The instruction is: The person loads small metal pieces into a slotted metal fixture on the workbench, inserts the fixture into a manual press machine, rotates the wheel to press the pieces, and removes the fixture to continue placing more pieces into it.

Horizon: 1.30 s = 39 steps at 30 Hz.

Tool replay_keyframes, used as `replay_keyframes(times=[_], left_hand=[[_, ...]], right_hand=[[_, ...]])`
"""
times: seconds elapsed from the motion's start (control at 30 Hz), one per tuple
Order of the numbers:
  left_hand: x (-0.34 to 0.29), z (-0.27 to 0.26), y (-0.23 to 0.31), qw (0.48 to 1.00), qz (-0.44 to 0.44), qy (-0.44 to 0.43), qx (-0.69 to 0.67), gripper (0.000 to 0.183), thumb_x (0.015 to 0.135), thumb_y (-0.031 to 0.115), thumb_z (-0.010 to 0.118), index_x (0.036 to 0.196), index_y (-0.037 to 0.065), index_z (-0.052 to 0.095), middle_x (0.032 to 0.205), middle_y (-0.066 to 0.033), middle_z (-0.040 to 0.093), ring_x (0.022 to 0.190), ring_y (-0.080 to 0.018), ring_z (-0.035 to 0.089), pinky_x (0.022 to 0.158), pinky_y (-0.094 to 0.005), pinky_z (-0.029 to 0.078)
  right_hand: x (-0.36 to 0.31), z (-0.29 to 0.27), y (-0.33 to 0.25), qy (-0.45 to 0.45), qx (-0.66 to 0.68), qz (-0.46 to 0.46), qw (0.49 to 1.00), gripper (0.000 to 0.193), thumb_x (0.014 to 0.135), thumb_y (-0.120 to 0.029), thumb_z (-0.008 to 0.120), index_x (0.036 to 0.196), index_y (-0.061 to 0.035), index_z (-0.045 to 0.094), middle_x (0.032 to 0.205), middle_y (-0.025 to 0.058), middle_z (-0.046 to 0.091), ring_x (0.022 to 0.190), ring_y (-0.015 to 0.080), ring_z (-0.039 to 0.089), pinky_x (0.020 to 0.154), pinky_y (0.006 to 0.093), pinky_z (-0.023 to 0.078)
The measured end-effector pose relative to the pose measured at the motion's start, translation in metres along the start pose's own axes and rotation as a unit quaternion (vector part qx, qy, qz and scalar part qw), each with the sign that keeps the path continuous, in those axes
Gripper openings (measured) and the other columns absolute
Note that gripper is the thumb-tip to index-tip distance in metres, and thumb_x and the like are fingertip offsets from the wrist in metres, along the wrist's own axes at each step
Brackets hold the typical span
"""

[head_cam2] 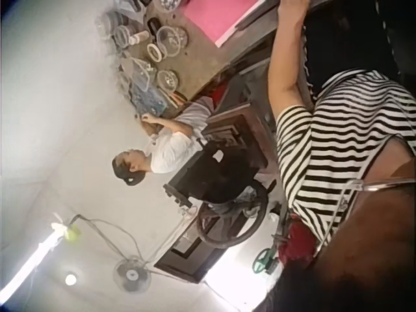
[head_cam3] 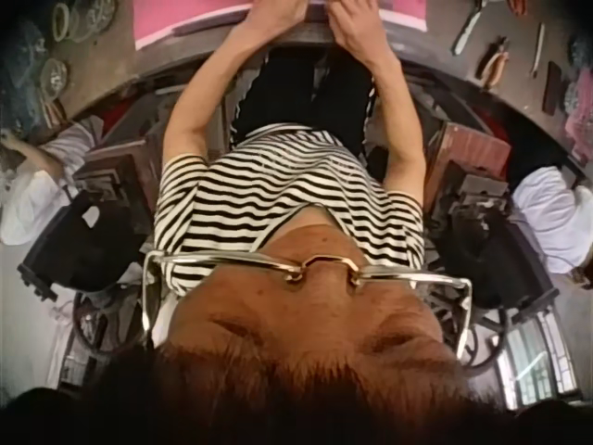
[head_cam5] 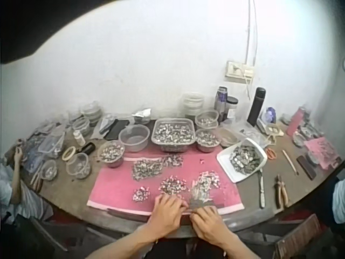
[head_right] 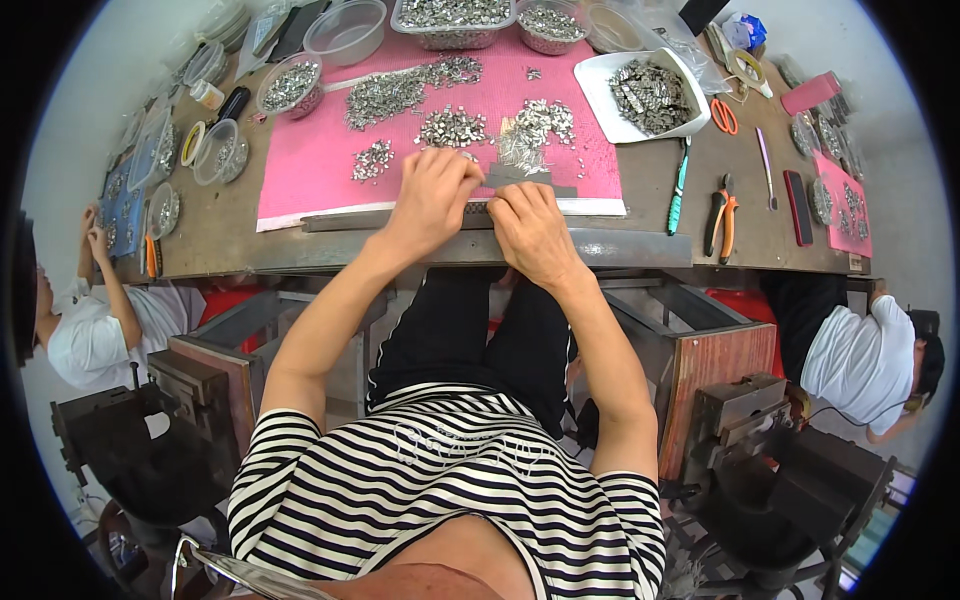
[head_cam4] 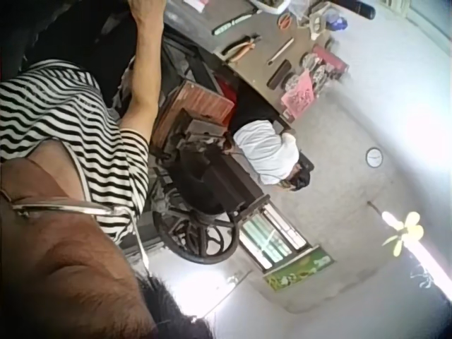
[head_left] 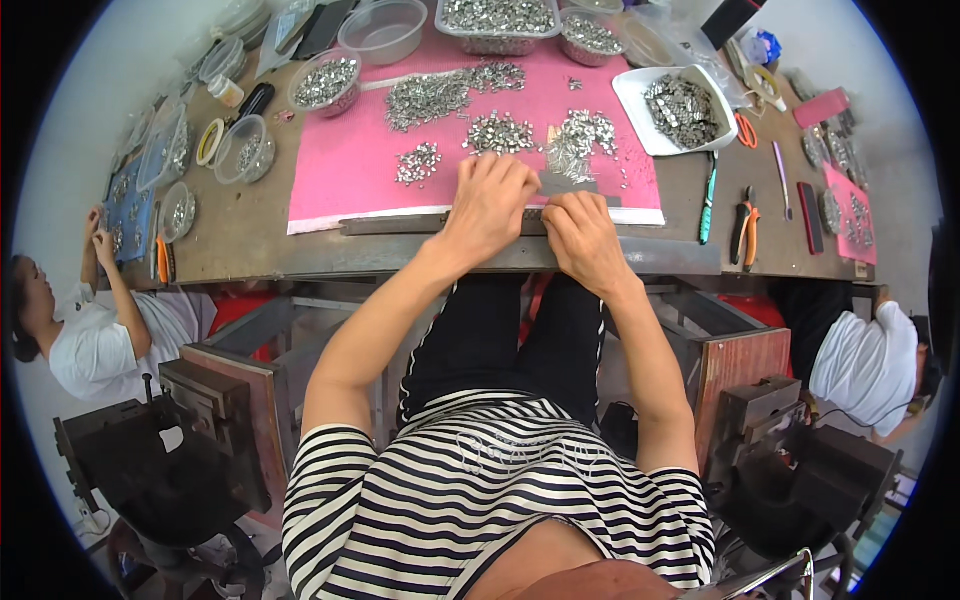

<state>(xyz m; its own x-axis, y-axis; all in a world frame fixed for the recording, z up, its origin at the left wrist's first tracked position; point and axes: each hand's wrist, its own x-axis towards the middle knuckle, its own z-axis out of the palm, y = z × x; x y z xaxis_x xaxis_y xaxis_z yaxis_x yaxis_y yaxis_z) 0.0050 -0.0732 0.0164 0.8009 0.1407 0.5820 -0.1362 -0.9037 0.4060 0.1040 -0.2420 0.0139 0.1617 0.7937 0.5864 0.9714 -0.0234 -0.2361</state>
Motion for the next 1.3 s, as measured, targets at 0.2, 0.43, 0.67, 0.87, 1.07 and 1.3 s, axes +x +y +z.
replay_keyframes(times=[0.2, 0.43, 0.67, 0.87, 1.07, 1.3], left_hand=[[-0.021, 0.005, 0.012, 0.999, 0.001, 0.001, -0.053, 0.006, 0.090, 0.006, 0.065, 0.096, 0.006, 0.061, 0.093, -0.0071, 0.058, 0.093, -0.0281, 0.054, 0.088, -0.0414, 0.038], [-0.024, 0.004, 0.007, 0.999, 0.024, -0.008, -0.044, 0.009, 0.088, 0.006, 0.067, 0.095, 0.006, 0.061, 0.093, -0.0081, 0.058, 0.092, -0.0296, 0.055, 0.084, -0.0415, 0.041], [-0.023, 0.003, 0.019, 0.998, -0.038, -0.016, -0.039, 0.014, 0.084, 0.007, 0.069, 0.096, 0.007, 0.062, 0.093, -0.0076, 0.059, 0.093, -0.0293, 0.056, 0.087, -0.0433, 0.041], [-0.028, -0.001, 0.019, 0.993, -0.074, 0.040, -0.088, 0.013, 0.087, 0.004, 0.066, 0.099, 0.005, 0.063, 0.090, -0.0085, 0.061, 0.088, -0.0293, 0.058, 0.096, -0.0478, 0.040], [-0.033, -0.004, 0.018, 0.991, -0.084, 0.082, -0.058, 0.011, 0.088, 0.002, 0.066, 0.099, 0.006, 0.064, 0.087, -0.0070, 0.062, 0.090, -0.0282, 0.059, 0.105, -0.0506, 0.037], [-0.041, -0.005, 0.017, 0.991, -0.077, 0.098, -0.050, 0.012, 0.090, 0.002, 0.066, 0.101, 0.007, 0.065, 0.094, -0.0057, 0.066, 0.093, -0.0264, 0.061, 0.108, -0.0543, 0.036]], right_hand=[[-0.020, -0.006, 0.008, 0.098, 0.050, 0.090, 0.990, 0.019, 0.081, 0.001, 0.072, 0.098, -0.0027, 0.066, 0.100, 0.0117, 0.065, 0.090, 0.0310, 0.062, 0.083, 0.0406, 0.047], [-0.054, -0.025, 0.031, 0.159, -0.025, 0.217, 0.963, 0.014, 0.085, 0.002, 0.070, 0.098, -0.0042, 0.067, 0.094, 0.0080, 0.067, 0.087, 0.0274, 0.063, 0.081, 0.0385, 0.045], [-0.037, -0.030, 0.054, 0.110, -0.068, 0.250, 0.960, 0.013, 0.088, -0.005, 0.069, 0.099, -0.0088, 0.070, 0.089, 0.0066, 0.062, 0.087, 0.0267, 0.060, 0.079, 0.0400, 0.042], [-0.030, -0.034, 0.071, 0.038, -0.140, 0.193, 0.970, 0.010, 0.086, -0.010, 0.072, 0.096, -0.0118, 0.071, 0.089, 0.0067, 0.059, 0.090, 0.0277, 0.057, 0.081, 0.0417, 0.042], [-0.030, -0.036, 0.068, 0.008, -0.164, 0.186, 0.969, 0.010, 0.087, -0.010, 0.071, 0.092, -0.0061, 0.064, 0.092, 0.0083, 0.060, 0.090, 0.0294, 0.057, 0.082, 0.0426, 0.041], [-0.008, -0.016, 0.006, 0.075, 0.075, 0.210, 0.972, 0.009, 0.088, 0.002, 0.066, 0.095, -0.0014, 0.061, 0.091, 0.0140, 0.066, 0.085, 0.0327, 0.064, 0.074, 0.0407, 0.048]])
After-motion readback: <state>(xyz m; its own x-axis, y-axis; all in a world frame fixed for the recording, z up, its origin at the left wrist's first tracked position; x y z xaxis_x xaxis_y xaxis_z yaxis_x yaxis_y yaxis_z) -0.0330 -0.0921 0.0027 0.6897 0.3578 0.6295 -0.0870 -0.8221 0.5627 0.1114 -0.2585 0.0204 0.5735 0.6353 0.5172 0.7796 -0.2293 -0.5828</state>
